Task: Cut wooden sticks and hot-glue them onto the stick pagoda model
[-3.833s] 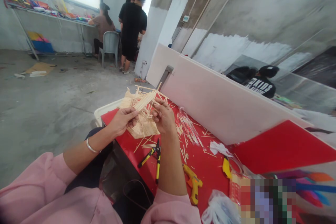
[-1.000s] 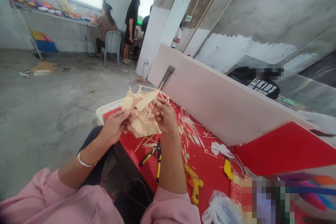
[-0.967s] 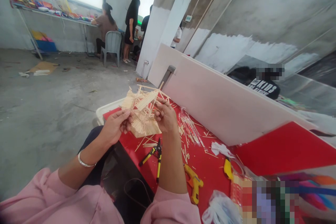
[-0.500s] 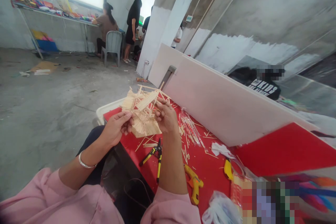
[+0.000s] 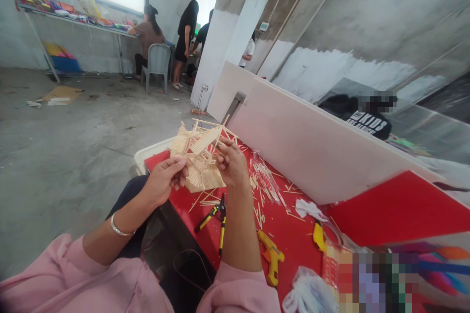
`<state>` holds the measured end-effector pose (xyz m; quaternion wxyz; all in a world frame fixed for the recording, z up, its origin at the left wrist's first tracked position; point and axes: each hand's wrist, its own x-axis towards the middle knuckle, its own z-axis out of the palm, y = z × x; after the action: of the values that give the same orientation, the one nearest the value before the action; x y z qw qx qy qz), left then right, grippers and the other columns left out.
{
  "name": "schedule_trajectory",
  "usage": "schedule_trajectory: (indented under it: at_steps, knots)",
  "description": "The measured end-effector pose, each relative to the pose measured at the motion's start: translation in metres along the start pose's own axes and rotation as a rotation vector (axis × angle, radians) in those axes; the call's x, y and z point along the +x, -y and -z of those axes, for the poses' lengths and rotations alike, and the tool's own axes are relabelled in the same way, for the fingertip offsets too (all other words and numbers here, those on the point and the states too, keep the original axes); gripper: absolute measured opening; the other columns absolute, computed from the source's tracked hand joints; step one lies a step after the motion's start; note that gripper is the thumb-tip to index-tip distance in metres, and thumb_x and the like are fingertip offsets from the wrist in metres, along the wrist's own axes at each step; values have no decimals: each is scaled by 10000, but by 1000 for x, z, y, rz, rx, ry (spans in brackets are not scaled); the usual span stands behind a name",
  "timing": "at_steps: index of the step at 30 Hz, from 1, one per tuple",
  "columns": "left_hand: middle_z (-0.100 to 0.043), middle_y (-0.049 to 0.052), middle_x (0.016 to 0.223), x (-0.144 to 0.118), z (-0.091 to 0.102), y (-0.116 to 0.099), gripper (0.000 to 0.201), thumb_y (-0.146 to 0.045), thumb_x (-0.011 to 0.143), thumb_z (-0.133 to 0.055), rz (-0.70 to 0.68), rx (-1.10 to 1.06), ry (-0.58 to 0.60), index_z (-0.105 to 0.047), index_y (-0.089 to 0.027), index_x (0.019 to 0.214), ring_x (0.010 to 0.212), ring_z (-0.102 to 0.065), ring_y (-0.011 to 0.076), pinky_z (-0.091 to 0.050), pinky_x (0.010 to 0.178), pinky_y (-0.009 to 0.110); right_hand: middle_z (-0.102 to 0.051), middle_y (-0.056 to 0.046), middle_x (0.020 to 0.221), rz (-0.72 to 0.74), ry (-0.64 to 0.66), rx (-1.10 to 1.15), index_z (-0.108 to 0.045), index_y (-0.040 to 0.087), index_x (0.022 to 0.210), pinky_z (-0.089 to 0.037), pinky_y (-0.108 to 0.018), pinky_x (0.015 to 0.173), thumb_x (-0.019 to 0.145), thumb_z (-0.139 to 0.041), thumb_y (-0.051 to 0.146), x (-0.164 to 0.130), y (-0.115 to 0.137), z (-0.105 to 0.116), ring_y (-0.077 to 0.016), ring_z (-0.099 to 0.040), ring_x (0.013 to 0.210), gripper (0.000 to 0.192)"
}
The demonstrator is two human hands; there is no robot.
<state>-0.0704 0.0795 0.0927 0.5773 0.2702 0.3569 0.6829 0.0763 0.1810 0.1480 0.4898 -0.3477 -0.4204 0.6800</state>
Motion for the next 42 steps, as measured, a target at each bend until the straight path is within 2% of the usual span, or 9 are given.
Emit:
schedule_trajectory:
  at_steps: [42]
  knots:
    - [-613, -26, 568, 0, 2, 9, 261, -387, 688, -731, 28, 42, 17, -675, -138, 743, 372, -505, 44, -318, 327, 148, -616, 58, 748, -6, 13, -25, -568, 215, 874, -204, -97, 324, 556, -681, 146, 1, -1, 2, 19, -353, 409, 344]
